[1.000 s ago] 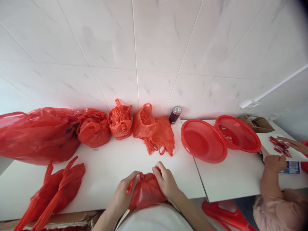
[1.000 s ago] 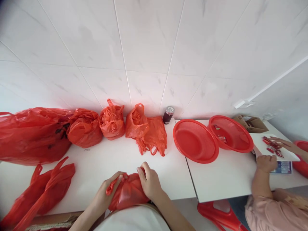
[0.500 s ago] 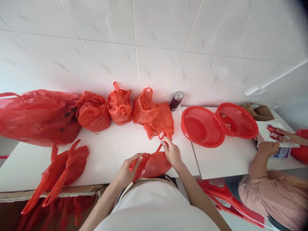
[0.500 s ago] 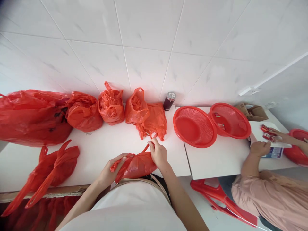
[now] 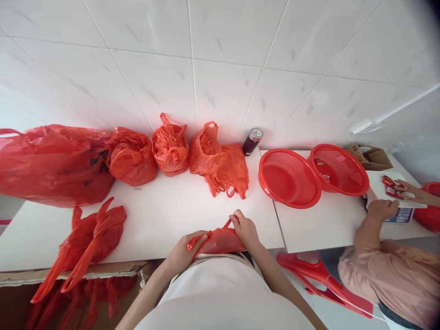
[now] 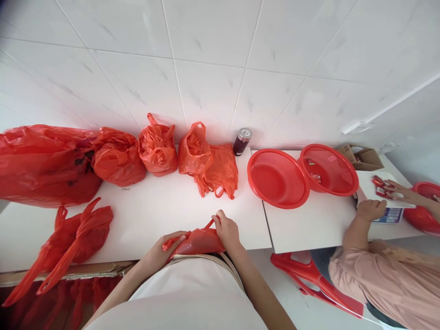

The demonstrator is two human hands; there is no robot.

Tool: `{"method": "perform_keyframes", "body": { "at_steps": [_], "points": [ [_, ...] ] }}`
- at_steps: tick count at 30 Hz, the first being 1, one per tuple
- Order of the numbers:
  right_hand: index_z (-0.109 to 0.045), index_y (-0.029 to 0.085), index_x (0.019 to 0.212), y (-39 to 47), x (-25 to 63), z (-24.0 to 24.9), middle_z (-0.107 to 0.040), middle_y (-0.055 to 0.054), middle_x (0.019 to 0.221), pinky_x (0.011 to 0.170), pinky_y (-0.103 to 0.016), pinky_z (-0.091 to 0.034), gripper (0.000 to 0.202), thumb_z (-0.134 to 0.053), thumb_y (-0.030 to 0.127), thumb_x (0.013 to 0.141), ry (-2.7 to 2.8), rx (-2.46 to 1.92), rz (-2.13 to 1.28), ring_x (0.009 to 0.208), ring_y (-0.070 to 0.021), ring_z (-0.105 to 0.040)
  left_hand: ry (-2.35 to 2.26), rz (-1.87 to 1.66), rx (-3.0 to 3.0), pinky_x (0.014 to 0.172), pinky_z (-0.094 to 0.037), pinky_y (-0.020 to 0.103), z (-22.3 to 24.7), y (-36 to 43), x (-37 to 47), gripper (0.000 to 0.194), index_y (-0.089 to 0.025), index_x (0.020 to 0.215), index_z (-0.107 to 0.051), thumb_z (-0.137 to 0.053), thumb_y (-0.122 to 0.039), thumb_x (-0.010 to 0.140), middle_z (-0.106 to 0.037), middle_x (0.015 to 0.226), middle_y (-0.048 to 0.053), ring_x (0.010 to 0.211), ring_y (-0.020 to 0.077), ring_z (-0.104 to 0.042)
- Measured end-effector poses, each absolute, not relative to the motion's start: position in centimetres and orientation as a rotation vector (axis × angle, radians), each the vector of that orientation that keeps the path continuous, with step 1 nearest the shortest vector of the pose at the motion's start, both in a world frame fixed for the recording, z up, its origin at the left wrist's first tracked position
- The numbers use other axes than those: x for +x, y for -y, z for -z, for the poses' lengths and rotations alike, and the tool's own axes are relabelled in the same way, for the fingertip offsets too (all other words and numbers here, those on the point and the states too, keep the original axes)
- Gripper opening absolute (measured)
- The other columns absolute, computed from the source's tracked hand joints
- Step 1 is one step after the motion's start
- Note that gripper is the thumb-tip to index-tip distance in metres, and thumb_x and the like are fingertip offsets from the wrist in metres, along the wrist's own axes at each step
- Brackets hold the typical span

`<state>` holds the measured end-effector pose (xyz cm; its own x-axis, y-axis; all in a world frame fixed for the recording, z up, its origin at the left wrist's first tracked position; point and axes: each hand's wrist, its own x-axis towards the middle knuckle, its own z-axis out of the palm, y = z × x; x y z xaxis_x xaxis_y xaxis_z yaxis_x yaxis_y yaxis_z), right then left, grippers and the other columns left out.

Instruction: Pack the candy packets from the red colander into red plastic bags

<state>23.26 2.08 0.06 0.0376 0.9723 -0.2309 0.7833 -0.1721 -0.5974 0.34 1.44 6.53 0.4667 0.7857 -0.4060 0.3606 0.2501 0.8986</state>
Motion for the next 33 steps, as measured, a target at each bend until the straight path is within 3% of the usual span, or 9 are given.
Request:
{"method": "perform_keyframes", "body": {
  "at_steps": [9,13,16,20,24,29,33],
  "points": [
    [-0.045,0.024,0.08,-1.6,23.2,0.5,-0.046,0.005,0.058,0.056,-0.025,-0.029,0.029,-0.031,0.044,0.096,1.64,-2.002,-0.896,0.054,-0.0155,-0.047,-1.111,-0.406,1.262,0.089,-0.045,0.031,-6.4,-1.2,0.5,0.043,-0.019,0.098,-0.067,-0.038,-0.05,0.094,-0.07,0.098,0.005,0.092,0.0204,-0.061],
    [-0.042,0.024,0.081,-2.4,23.3,0.1,-0.052,0.005,0.06,0.059,-0.024,-0.037,0.031,-0.027,0.044,0.098,1.478,-1.901,-0.86,0.054,-0.0137,-0.052,-1.318,-0.505,1.188,0.067,-0.044,0.027,-4.8,-0.3,0.2,0.042,-0.021,0.075,-0.052,-0.034,-0.054,0.094,-0.053,0.064,-0.003,0.064,0.015,-0.05],
    [-0.041,0.024,0.081,-3.7,23.6,-0.7,-0.054,0.006,0.061,0.059,-0.024,-0.041,0.031,-0.029,0.047,0.098,1.365,-1.848,-0.814,0.049,-0.012,-0.054,-1.36,-0.569,1.144,0.056,-0.038,0.024,-4.2,0.2,-0.1,0.043,-0.022,0.07,-0.043,-0.035,-0.058,0.092,-0.043,0.058,-0.006,0.055,0.0128,-0.043],
    [-0.042,0.023,0.085,-5.8,24.5,-1.8,-0.056,0.006,0.066,0.052,-0.022,-0.042,0.032,-0.029,0.05,0.097,1.299,-1.822,-0.802,0.046,-0.0107,-0.058,-1.36,-0.623,1.127,0.061,-0.043,0.026,-4.5,0.7,-0.6,0.042,-0.021,0.071,-0.045,-0.036,-0.057,0.092,-0.055,0.067,-0.003,0.057,0.0127,-0.05],
    [-0.042,0.023,0.085,-6.8,24.8,-1.8,-0.057,0.006,0.067,0.05,-0.022,-0.041,0.032,-0.029,0.049,0.097,1.325,-1.804,-0.801,0.047,-0.0106,-0.06,-1.396,-0.658,1.138,0.073,-0.051,0.031,-4.5,1.1,-1.0,0.043,-0.021,0.075,-0.053,-0.036,-0.057,0.092,-0.066,0.086,0.004,0.075,0.0176,-0.06],
    [-0.045,0.023,0.085,-6.4,24.0,-1.6,-0.061,0.004,0.069,0.055,-0.022,-0.044,0.031,-0.03,0.047,0.097,1.367,-1.792,-0.804,0.052,-0.0118,-0.063,-1.448,-0.719,1.108,0.081,-0.054,0.036,-3.4,1.3,-2.1,0.046,-0.02,0.105,-0.063,-0.039,-0.057,0.09,-0.065,0.116,0.009,0.097,0.0234,-0.061],
    [-0.046,0.024,0.084,-5.0,22.8,-2.8,-0.065,0.002,0.073,0.061,-0.023,-0.047,0.028,-0.035,0.046,0.097,1.438,-1.685,-0.935,0.061,-0.0136,-0.067,-1.541,-0.687,0.967,0.087,-0.054,0.041,-2.0,1.1,-4.8,0.049,-0.019,0.11,-0.063,-0.043,-0.058,0.088,-0.066,0.113,0.009,0.105,0.0263,-0.062]
  ]
}}
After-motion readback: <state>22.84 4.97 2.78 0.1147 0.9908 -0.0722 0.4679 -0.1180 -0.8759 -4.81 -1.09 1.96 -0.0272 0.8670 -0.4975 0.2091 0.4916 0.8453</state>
